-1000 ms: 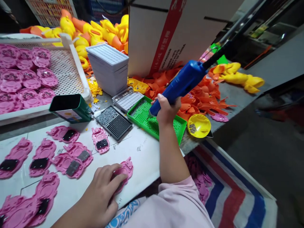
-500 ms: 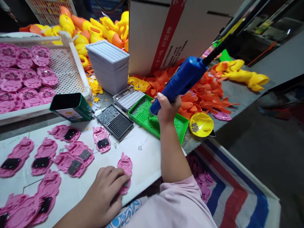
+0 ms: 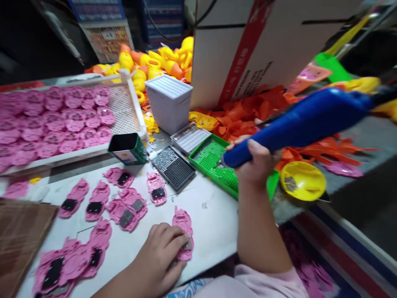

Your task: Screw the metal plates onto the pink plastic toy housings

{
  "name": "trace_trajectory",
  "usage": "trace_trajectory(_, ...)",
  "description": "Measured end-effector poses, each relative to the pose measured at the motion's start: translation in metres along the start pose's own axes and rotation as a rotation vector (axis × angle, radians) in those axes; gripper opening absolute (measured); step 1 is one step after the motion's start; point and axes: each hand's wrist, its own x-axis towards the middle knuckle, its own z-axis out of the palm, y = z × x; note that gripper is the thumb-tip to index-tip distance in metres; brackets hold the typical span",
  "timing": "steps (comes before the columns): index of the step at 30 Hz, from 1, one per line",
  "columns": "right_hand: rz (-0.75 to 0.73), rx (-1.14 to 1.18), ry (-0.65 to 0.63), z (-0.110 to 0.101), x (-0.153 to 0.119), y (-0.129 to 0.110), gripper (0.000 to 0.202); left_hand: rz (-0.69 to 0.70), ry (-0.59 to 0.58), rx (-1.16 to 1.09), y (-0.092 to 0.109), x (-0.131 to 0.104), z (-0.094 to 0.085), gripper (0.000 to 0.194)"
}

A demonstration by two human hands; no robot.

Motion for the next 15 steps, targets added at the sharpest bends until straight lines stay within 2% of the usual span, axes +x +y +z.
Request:
trace_trajectory(3,0.054,0.036,-0.029,0.003,-0.014,-0.013,0.019,0.014,0.052,0.049,-0.005,-0.005,0.013,0.034)
trace_trajectory(7,0.041,0.016,-0.17,0.0,-0.025,-0.02,0.017,0.064,0.161,0.116,-0.015,-0.008,0.026,0.036)
trace_trajectory(11,0.015,0.036,-0.271,-0.004,-0.029,-0.02,0.021,-0.005,0.048,0.069,-0.007,-0.004,0.014,0.033)
trace_trajectory(15,0.039,0.135,-0.289,-0.004,-0.031,-0.022,0.015,-0.019,0.061,0.055,0.0,0.003,-0.002,0.029)
